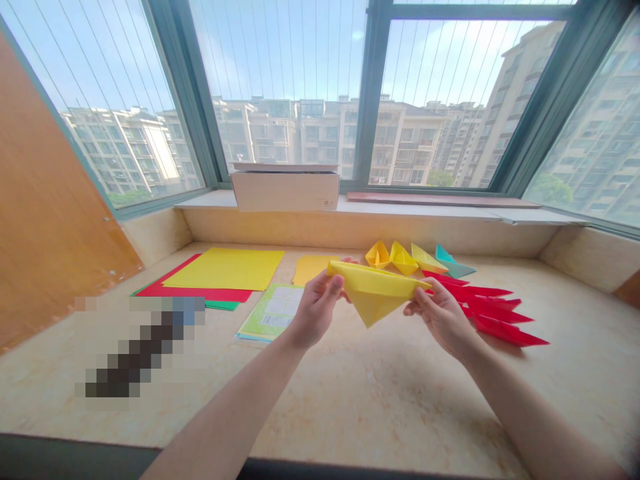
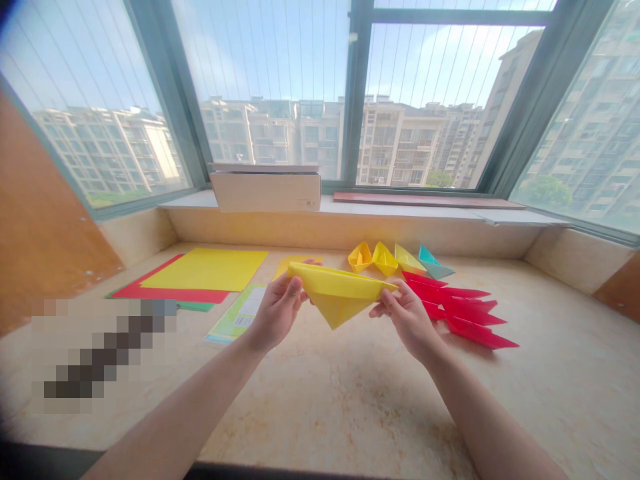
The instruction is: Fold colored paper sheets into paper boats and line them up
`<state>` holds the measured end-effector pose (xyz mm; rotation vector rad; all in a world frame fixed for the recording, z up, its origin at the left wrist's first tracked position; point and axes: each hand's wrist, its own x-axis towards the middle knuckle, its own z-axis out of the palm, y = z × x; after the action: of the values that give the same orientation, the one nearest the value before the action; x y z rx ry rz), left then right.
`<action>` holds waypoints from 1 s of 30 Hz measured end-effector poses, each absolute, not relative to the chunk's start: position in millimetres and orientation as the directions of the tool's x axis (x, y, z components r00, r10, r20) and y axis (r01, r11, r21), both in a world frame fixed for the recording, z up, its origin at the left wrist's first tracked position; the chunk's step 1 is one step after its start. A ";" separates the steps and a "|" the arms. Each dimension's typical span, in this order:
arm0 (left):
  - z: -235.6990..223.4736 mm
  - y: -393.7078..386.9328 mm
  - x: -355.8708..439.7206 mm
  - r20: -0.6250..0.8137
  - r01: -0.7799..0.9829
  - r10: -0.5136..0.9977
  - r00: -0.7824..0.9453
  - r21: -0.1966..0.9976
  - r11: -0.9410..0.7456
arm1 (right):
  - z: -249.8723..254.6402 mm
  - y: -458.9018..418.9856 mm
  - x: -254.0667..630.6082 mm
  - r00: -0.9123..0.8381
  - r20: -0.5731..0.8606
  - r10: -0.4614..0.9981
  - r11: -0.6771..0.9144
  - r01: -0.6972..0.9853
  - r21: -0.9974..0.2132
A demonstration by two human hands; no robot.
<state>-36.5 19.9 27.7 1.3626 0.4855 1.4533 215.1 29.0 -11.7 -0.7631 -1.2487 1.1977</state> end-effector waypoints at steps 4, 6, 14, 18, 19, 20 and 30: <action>26.9 26.0 -38.5 0.440 -0.230 0.895 0.076 0.881 -0.413 | -7.9 26.2 219.7 0.121 0.559 0.820 0.565 -0.018 -0.825; 24.4 28.4 -39.0 0.362 -0.237 0.931 0.034 0.908 -0.345 | -7.4 23.2 222.4 0.145 0.679 0.720 0.664 0.141 -0.734; 28.0 26.0 -36.9 0.274 -0.560 0.939 0.207 0.820 -0.115 | -10.7 18.5 226.1 -0.022 0.752 0.659 0.725 0.286 -0.627; 30.3 27.0 -37.8 0.241 -0.599 0.962 0.130 0.792 -0.117 | -9.6 19.7 219.0 -0.044 0.737 0.674 0.727 0.214 -0.652; 30.0 27.5 -38.2 0.244 -0.609 0.962 0.122 0.784 -0.121 | -9.8 20.1 216.9 -0.046 0.734 0.677 0.727 0.192 -0.659; 29.4 28.0 -38.5 0.249 -0.618 0.961 0.118 0.776 -0.125 | -10.4 20.3 214.9 -0.049 0.731 0.681 0.726 0.179 -0.664; 21.8 30.8 -38.6 0.315 -0.646 0.942 0.116 0.744 -0.169 | -11.2 24.2 208.4 -0.030 0.704 0.710 0.694 0.200 -0.692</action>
<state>-38.6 30.8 21.8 0.9597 0.4070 1.4733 208.4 24.2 -11.2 -0.7642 -1.5840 0.4794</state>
